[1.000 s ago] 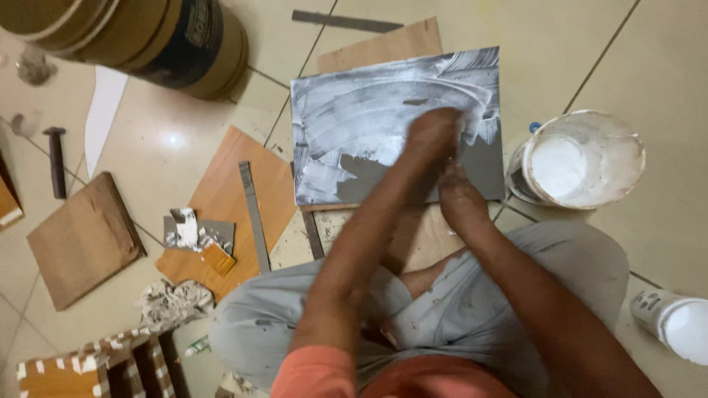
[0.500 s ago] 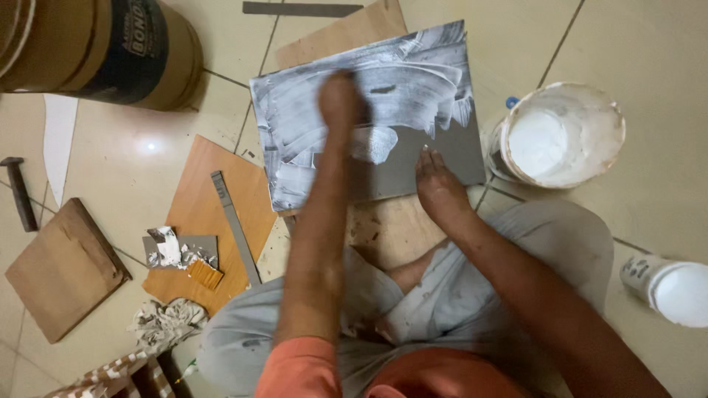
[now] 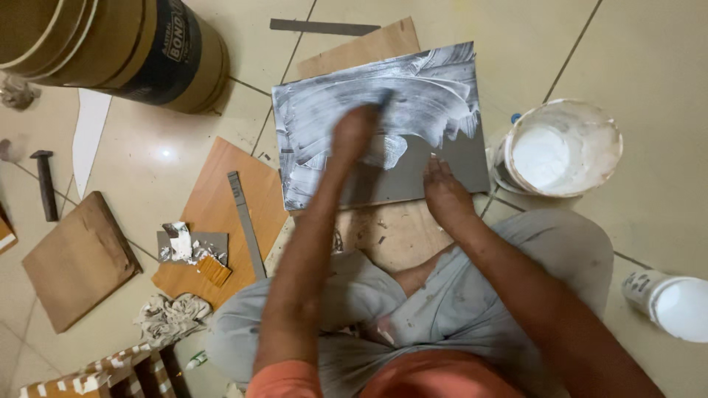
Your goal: The person sits on the floor and uses a blue putty knife to scoop white filler from a bucket and spread it onto a rectangular wooden board. The person repeatedly applies and smooths the filler across the surface of the board.
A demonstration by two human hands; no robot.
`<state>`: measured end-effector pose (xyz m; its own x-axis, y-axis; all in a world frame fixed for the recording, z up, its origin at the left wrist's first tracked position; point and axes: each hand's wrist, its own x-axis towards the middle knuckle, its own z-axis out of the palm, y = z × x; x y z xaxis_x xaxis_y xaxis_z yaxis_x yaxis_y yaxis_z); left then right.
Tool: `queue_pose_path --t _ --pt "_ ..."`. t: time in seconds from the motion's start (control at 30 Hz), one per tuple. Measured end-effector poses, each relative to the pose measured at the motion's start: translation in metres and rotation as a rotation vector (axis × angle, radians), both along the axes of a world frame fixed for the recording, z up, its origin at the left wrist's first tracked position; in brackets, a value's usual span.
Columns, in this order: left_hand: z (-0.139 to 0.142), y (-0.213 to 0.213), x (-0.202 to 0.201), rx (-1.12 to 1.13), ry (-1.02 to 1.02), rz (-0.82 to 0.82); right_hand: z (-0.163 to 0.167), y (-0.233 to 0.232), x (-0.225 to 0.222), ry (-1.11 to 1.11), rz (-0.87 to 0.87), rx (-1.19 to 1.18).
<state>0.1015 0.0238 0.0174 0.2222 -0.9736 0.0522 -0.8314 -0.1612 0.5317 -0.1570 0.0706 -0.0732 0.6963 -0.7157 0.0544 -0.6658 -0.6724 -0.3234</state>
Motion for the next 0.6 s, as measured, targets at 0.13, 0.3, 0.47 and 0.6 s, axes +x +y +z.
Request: queue_pose_path --t 0.13,0.3,0.47,0.6 --pt "-0.004 0.048 0.111 -0.031 -0.393 0.202 0.001 0.000 0.002 0.032 0.027 -0.037" --pt "-0.024 0.064 0.089 -0.139 -0.479 0.147 -0.005 0.000 -0.001 -0.028 0.024 -0.044" --pt "-0.029 0.086 0.000 -0.191 -0.247 -0.153 -0.008 0.000 -0.001 0.025 0.032 -0.027" --pt "-0.032 0.099 -0.059 0.153 -0.154 -0.138 -0.003 -0.002 0.003 -0.012 0.027 -0.014"
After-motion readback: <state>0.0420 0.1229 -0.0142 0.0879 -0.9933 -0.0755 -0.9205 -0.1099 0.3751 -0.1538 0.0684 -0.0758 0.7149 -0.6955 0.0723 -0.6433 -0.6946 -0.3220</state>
